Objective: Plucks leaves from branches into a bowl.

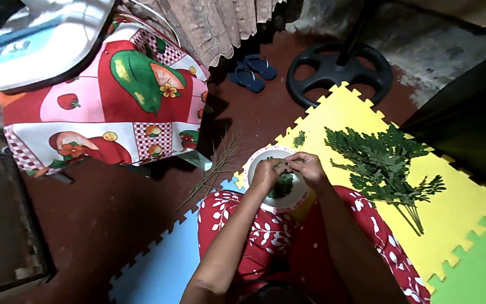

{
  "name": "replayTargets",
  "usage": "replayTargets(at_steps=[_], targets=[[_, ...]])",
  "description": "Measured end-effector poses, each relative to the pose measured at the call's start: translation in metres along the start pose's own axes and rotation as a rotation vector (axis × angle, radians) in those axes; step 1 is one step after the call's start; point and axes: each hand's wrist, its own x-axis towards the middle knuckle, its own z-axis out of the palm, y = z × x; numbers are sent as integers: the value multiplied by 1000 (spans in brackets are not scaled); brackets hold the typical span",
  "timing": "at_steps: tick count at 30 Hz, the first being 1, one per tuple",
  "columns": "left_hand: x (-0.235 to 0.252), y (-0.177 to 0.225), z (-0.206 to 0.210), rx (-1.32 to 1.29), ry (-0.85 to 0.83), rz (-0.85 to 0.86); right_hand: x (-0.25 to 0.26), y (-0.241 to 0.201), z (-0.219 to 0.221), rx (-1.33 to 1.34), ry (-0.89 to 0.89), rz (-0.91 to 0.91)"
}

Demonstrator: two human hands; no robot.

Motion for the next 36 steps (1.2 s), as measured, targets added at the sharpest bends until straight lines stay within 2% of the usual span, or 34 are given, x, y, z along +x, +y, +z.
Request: replayTargets(at_steps=[3, 5, 7, 11, 15, 18, 23, 26, 31, 33, 36], targets=[[4, -13, 4, -299, 112, -77, -1, -1, -4, 22, 19, -12], [4, -24, 2, -389, 166, -93, 1, -4, -6, 38, 52, 8], [1, -31, -2, -333, 146, -101, 2, -4, -8, 51, 68, 31], [-2, -21, -10, -18, -14, -91, 3, -3, -4, 34, 37, 42], [-3, -5, -1, 275, -17, 57, 2, -1, -1, 16, 20, 36], [-1, -6, 9, 397, 63, 172, 3, -2, 0, 5, 17, 50], [-2, -4, 8, 386, 73, 153, 2, -3, 0, 2, -32, 49], [-3, -2, 3, 339, 86, 150, 0, -6, 0, -46, -150, 43], [-4, 4, -6, 445, -42, 123, 1, -6, 1, -81, -181, 41], [-4, 7, -12, 419, -84, 130, -1, -6, -1, -42, -200, 19], [-5, 9, -21, 233, -70, 199, -5, -6, -6, 137, -237, -22]])
